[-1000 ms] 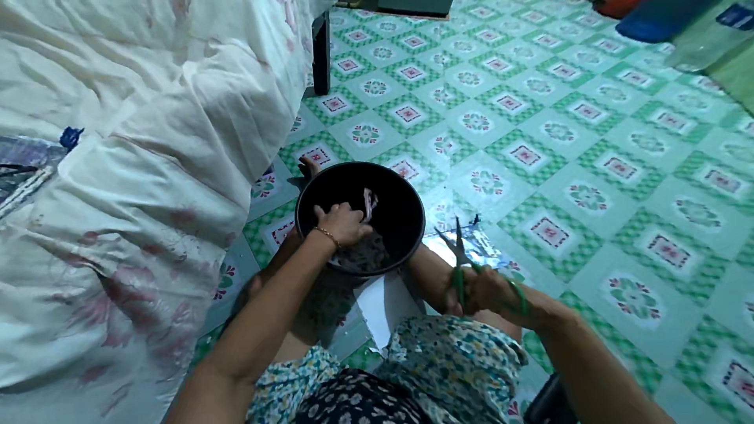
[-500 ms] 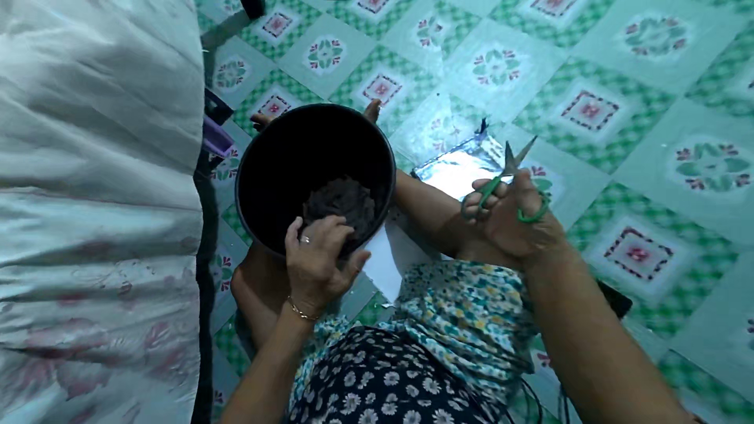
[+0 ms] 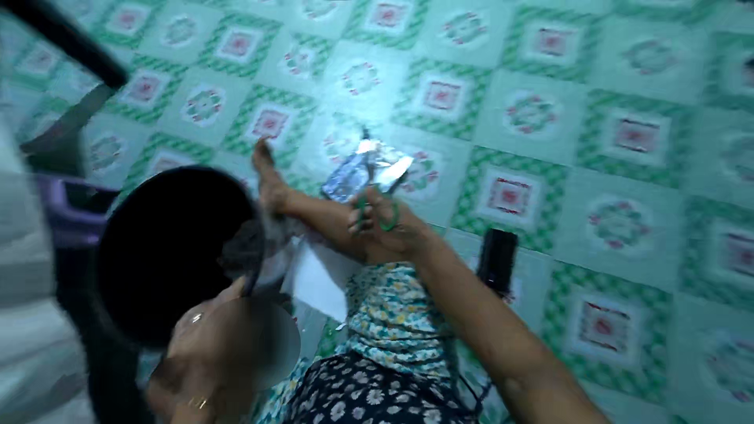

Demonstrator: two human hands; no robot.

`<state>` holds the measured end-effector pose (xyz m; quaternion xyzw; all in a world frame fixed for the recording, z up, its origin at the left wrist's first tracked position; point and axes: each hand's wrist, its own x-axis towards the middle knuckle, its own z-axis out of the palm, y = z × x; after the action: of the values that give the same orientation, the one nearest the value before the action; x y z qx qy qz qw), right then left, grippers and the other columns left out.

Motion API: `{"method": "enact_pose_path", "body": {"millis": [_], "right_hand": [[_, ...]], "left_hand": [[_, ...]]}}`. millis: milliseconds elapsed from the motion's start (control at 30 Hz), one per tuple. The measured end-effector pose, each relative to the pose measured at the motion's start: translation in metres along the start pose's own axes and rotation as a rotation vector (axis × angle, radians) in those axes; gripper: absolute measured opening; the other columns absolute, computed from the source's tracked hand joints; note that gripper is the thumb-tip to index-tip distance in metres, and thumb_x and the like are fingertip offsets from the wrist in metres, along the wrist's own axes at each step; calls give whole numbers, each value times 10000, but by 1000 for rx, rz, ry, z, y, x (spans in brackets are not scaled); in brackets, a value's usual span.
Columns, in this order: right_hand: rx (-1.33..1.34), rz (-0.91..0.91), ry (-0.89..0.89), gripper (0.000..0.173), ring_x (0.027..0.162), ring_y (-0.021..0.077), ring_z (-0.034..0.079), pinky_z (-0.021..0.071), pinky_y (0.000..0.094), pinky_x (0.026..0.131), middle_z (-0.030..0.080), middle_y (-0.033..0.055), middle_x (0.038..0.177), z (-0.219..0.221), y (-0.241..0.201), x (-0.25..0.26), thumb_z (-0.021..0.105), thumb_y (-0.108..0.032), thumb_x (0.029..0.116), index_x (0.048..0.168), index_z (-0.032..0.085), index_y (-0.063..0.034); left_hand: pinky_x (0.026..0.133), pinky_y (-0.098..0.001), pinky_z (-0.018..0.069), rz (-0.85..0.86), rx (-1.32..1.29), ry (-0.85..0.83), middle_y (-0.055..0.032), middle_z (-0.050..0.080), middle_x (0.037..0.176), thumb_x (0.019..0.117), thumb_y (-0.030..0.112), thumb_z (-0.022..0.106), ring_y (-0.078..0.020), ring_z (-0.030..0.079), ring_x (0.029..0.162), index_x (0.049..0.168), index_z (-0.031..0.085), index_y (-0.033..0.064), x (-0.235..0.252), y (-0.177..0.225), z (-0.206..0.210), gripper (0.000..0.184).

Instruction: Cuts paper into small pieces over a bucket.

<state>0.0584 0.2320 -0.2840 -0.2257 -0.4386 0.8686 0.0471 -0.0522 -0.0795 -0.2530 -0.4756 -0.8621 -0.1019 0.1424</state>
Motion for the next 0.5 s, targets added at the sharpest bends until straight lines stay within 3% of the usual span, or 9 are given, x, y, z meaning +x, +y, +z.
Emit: {"method": "enact_pose_path", "body": {"millis": [67,133,200,333,433,500], "right_hand": [[1,46,22,376,700,55,641,556,226,681,642,-46,762,4,-6,-1,285,-321,1125,1110,570,-77],[-14,60,6,374,692,42,625,536,213,679,641,-43,767,8,-13,-7,272,-297,1127,1147,557,-56],[-49,23,-61,368,690,30,610,516,192,646,637,-35,800,2,-5,-5,304,-331,1121,1189,538,-56],[-8,-7,-131,354,680,30,584,494,186,636,608,-32,805,-11,3,-9,326,-386,1109,1184,519,-99],[82,-32,-41,356,680,36,601,521,198,663,616,-42,773,-12,-4,-18,288,-335,1120,1148,545,-89],[100,-49,-9,337,687,29,608,528,188,674,617,-47,776,-12,-3,-17,301,-324,1119,1139,541,-87]], "left_hand": [[823,-617,539,-82,-30,-118,-263,736,1052,962,264,628,-458,724,919,1231,691,-58,1,6,-9,424],[796,-655,522,-109,-40,-138,-277,736,939,971,258,611,-480,718,835,1056,736,-77,7,10,-9,367],[802,-645,511,-123,-19,-86,-270,728,873,975,276,586,-474,710,794,960,736,-76,16,7,0,383],[699,-676,500,-169,-1,-41,-305,711,903,966,297,572,-521,698,819,987,715,-83,51,0,15,406],[774,-693,498,-164,-1,-30,-342,698,1005,993,330,581,-551,684,914,1077,699,-103,72,-26,16,457],[772,-686,501,-129,18,22,-345,694,992,1020,365,559,-548,682,905,1079,697,-101,81,-50,15,490]]}}
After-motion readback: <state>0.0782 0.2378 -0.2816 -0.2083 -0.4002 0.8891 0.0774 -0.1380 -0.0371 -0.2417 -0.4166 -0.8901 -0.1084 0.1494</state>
